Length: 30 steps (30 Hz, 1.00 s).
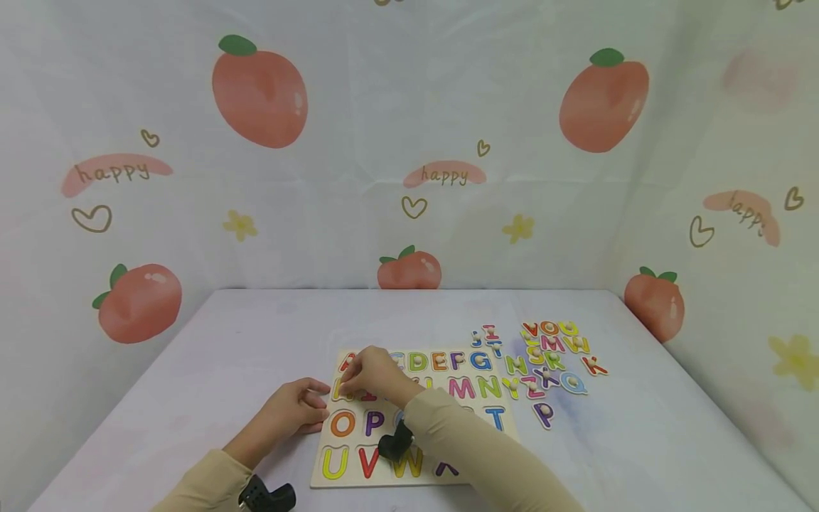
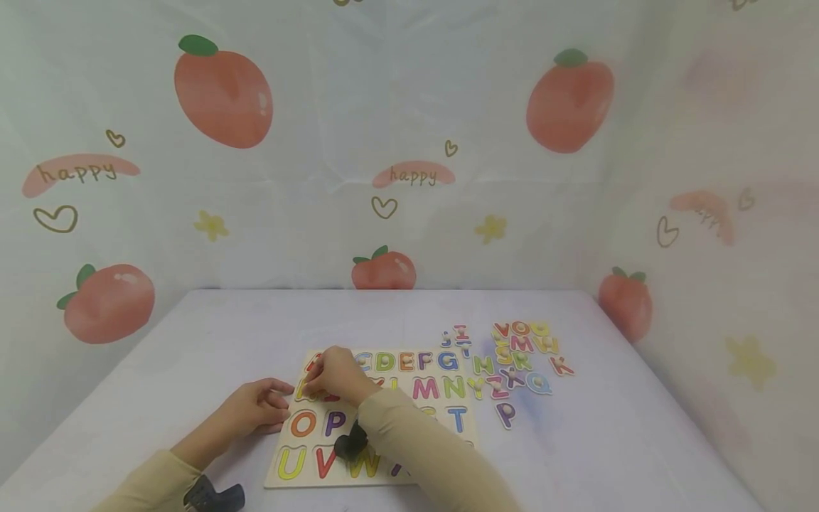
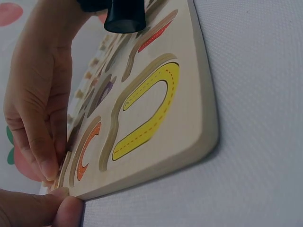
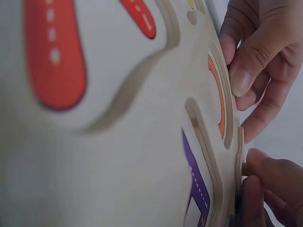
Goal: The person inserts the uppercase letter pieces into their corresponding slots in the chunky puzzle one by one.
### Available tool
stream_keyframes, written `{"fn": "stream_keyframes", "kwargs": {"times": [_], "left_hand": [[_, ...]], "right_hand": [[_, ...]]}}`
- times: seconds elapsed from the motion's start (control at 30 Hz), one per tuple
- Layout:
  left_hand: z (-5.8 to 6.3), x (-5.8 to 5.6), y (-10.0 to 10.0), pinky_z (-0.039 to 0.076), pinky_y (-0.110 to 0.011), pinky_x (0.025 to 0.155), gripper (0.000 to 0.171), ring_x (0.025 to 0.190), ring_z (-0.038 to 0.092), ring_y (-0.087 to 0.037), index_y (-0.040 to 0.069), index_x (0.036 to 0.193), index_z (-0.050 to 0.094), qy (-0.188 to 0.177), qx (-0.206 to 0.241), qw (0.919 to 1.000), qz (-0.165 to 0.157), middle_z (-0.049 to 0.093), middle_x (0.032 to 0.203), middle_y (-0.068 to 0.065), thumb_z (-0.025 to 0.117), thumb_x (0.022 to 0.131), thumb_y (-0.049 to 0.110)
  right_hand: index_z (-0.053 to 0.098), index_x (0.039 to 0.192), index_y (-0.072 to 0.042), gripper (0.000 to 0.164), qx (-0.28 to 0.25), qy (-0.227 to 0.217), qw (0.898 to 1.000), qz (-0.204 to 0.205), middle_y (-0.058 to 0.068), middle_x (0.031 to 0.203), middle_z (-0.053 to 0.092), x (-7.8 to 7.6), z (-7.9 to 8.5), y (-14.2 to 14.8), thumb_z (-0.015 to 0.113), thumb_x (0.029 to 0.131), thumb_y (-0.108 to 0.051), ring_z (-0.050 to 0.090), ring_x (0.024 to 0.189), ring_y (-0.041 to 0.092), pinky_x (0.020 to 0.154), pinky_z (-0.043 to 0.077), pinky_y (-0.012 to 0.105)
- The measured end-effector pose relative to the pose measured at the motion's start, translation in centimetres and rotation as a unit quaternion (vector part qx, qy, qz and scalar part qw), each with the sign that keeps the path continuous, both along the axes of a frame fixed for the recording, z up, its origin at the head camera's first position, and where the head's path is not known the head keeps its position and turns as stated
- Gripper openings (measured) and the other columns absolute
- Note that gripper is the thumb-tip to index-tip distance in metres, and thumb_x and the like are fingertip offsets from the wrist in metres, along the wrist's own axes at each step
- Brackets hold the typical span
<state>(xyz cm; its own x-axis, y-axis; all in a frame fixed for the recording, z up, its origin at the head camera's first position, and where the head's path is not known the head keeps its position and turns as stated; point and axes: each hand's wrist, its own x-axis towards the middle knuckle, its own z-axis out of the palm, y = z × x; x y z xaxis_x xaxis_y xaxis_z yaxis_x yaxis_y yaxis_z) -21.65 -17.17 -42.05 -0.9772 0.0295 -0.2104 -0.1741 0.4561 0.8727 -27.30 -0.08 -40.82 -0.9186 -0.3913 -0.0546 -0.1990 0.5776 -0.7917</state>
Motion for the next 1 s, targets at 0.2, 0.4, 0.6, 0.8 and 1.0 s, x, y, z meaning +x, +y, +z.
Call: {"fn": "stream_keyframes", "kwargs": {"times": [0.2, 0.4, 0.6, 0.8, 1.0], "left_hand": [[0.1, 0.0, 0.1, 0.060, -0.030, 0.063, 0.041, 0.070, 0.062, -0.015, -0.006, 0.118, 0.058, 0.001, -0.004, 1.0000, 0.001, 0.060, 0.087, -0.011, 0.072, 0.079, -0.006], [0.2, 0.1, 0.1, 0.060, -0.031, 0.063, 0.041, 0.070, 0.062, -0.015, -0.006, 0.118, 0.058, -0.002, -0.009, 0.9999, 0.004, 0.060, 0.087, -0.011, 0.072, 0.079, -0.006], [0.1, 0.1, 0.1, 0.060, -0.031, 0.062, 0.041, 0.070, 0.062, -0.015, -0.005, 0.118, 0.058, -0.002, -0.013, 0.9999, 0.003, 0.060, 0.087, -0.011, 0.072, 0.080, -0.004], [0.2, 0.3, 0.1, 0.060, -0.030, 0.062, 0.041, 0.069, 0.062, -0.015, -0.006, 0.118, 0.058, 0.002, -0.005, 1.0000, 0.002, 0.060, 0.087, -0.011, 0.072, 0.079, -0.006], [0.2, 0.2, 0.0, 0.060, -0.030, 0.063, 0.041, 0.070, 0.062, -0.015, -0.006, 0.117, 0.058, 0.004, 0.000, 1.0000, 0.000, 0.060, 0.088, -0.011, 0.072, 0.078, -0.006]], "right_hand": [[0.073, 0.073, -0.011, 0.010, 0.007, -0.012, 1.000, -0.008, -0.006, 0.062, 0.064, -0.1, 0.1, -0.3, 0.082, 0.076, -0.013, 0.054, 0.056, 0.005, 0.049, 0.043, 0.016], [0.072, 0.072, -0.012, 0.010, 0.024, -0.015, 0.999, -0.016, -0.006, 0.062, 0.063, -0.1, 0.1, -0.6, 0.082, 0.076, -0.013, 0.054, 0.056, 0.006, 0.049, 0.042, 0.017], [0.072, 0.073, -0.012, 0.010, 0.028, -0.015, 0.999, -0.011, -0.007, 0.062, 0.064, 0.0, 0.3, -0.5, 0.082, 0.076, -0.013, 0.054, 0.057, 0.006, 0.050, 0.042, 0.017], [0.071, 0.076, -0.011, 0.011, 0.020, -0.023, 1.000, 0.002, -0.005, 0.062, 0.062, 0.1, 0.6, -0.3, 0.082, 0.076, -0.011, 0.053, 0.056, 0.006, 0.050, 0.042, 0.017], [0.072, 0.084, -0.012, 0.014, 0.010, -0.013, 1.000, 0.020, -0.006, 0.068, 0.060, -0.1, 0.9, 0.6, 0.082, 0.075, -0.014, 0.051, 0.059, 0.005, 0.051, 0.043, 0.017]]}}
